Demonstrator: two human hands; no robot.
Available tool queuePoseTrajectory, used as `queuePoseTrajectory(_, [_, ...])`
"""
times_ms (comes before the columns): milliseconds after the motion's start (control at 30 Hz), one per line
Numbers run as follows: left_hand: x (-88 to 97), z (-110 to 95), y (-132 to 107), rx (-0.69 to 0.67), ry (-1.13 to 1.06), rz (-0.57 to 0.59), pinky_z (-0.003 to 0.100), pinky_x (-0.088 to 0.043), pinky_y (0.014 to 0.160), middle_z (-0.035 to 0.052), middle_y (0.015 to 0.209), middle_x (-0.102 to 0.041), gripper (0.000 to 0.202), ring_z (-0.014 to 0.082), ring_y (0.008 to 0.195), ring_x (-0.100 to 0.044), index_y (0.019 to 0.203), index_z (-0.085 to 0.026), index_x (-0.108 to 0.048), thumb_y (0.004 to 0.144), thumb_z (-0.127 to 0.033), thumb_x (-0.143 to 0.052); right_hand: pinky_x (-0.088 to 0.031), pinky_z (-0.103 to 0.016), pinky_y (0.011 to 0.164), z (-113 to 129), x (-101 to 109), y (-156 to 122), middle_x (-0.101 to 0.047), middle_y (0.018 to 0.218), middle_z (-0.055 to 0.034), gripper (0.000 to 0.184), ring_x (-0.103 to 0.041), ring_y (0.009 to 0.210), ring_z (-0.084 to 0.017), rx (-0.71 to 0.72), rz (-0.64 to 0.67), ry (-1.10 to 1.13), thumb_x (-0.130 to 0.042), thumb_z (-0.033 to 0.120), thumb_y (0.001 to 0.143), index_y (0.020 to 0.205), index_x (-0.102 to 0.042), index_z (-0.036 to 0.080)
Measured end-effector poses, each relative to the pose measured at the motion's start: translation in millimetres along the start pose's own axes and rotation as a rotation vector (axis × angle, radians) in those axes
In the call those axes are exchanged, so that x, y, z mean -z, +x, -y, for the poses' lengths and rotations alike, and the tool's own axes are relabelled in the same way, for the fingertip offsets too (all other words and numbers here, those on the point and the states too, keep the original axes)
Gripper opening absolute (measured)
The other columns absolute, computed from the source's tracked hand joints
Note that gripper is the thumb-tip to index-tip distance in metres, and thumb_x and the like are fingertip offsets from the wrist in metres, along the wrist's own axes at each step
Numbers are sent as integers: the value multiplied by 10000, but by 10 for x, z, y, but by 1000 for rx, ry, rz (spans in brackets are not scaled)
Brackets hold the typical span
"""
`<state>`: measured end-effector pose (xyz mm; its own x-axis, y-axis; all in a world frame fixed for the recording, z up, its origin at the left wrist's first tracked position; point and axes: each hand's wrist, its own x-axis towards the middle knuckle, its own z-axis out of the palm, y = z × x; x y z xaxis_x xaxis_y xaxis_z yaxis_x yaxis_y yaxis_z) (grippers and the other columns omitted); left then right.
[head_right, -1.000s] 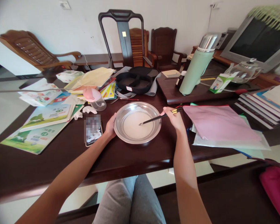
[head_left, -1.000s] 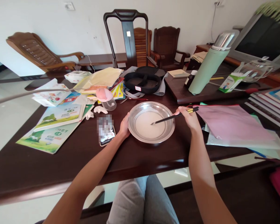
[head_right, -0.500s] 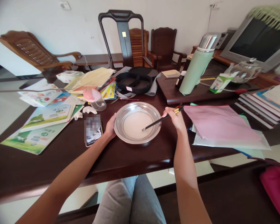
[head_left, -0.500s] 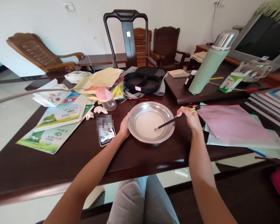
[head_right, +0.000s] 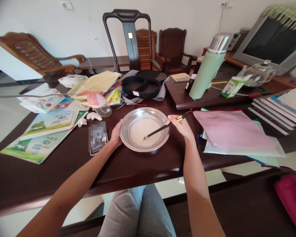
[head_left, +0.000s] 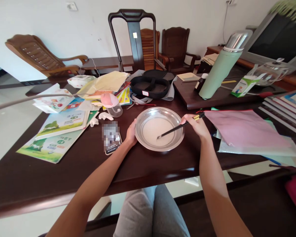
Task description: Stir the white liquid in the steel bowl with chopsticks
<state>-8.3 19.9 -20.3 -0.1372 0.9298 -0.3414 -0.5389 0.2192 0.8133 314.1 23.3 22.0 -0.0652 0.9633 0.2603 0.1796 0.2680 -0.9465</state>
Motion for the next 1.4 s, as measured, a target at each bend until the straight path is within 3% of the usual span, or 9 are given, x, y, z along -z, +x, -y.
queuePoseTrajectory(100, [-7, 0, -6, -3, -9, 3, 394, -640, 1013, 53, 816, -832, 351, 302, 1010, -830, 909, -191, -810, 860, -526, -905, -619, -431, 925, -10, 16, 12, -784, 696, -22, 588, -786, 782, -276, 7, -80, -20, -777, 814, 866, 621, -733, 281])
queuePoseTrajectory(200, [-8, 4, -6, -2, -5, 8, 416, -637, 1033, 60, 825, -834, 357, 317, 1036, -830, 932, -192, -816, 870, -535, -893, -618, -432, 860, -29, 40, 13, -738, 636, -23, 615, -757, 706, -268, 5, -170, 23, -757, 816, 876, 581, -692, 280])
queuePoseTrajectory(400, [8, 10, 12, 2, 16, -12, 414, -636, 1031, 63, 860, -846, 405, 311, 1029, -830, 962, -185, -817, 846, -561, -915, -611, -437, 889, 2, -3, 6, -758, 665, -37, 663, -755, 753, -276, -1, 17, -19, -760, 907, 810, 602, -722, 278])
queuePoseTrajectory(567, [-11, -6, -7, 18, -3, 4, 418, -637, 1050, 67, 848, -846, 355, 311, 1044, -833, 930, -183, -816, 889, -528, -886, -598, -430, 876, -6, 30, 6, -735, 639, -25, 661, -743, 711, -263, -5, -165, 10, -769, 893, 812, 574, -705, 280])
queuePoseTrajectory(733, [-19, -8, -10, 21, -14, -24, 411, -631, 1050, 68, 844, -842, 339, 315, 1051, -834, 931, -177, -818, 889, -506, -887, -612, -427, 854, 1, -2, 1, -754, 659, -35, 644, -755, 722, -268, 5, -17, -6, -762, 876, 834, 596, -728, 278])
queuePoseTrajectory(933, [-17, -22, -18, 23, 3, -22, 426, -640, 1049, 60, 810, -832, 339, 327, 1071, -832, 957, -188, -824, 888, -513, -891, -612, -433, 876, -17, 31, 7, -748, 652, -28, 621, -750, 713, -264, 9, -160, 4, -758, 840, 859, 591, -714, 282])
queuePoseTrajectory(1100, [-47, -32, -40, 30, -19, -53, 415, -639, 1056, 54, 789, -824, 289, 313, 1057, -836, 945, -177, -825, 936, -465, -849, -604, -425, 891, -21, -9, -1, -775, 690, -36, 642, -775, 773, -277, 8, -48, -6, -763, 874, 834, 603, -729, 275])
queuePoseTrajectory(1300, [-63, -38, -51, 38, -33, -42, 395, -632, 1045, 60, 804, -829, 290, 294, 1005, -834, 934, -159, -829, 935, -447, -853, -604, -417, 850, -34, 29, 16, -743, 644, -23, 643, -746, 698, -256, 20, -167, 27, -769, 867, 832, 580, -718, 278])
queuePoseTrajectory(1400, [-60, -40, -49, 36, -18, -63, 380, -642, 996, 45, 780, -821, 275, 276, 951, -829, 938, -168, -833, 965, -442, -818, -609, -416, 821, -25, 20, 8, -742, 636, -34, 650, -744, 683, -258, 19, -84, 30, -767, 862, 841, 568, -713, 274])
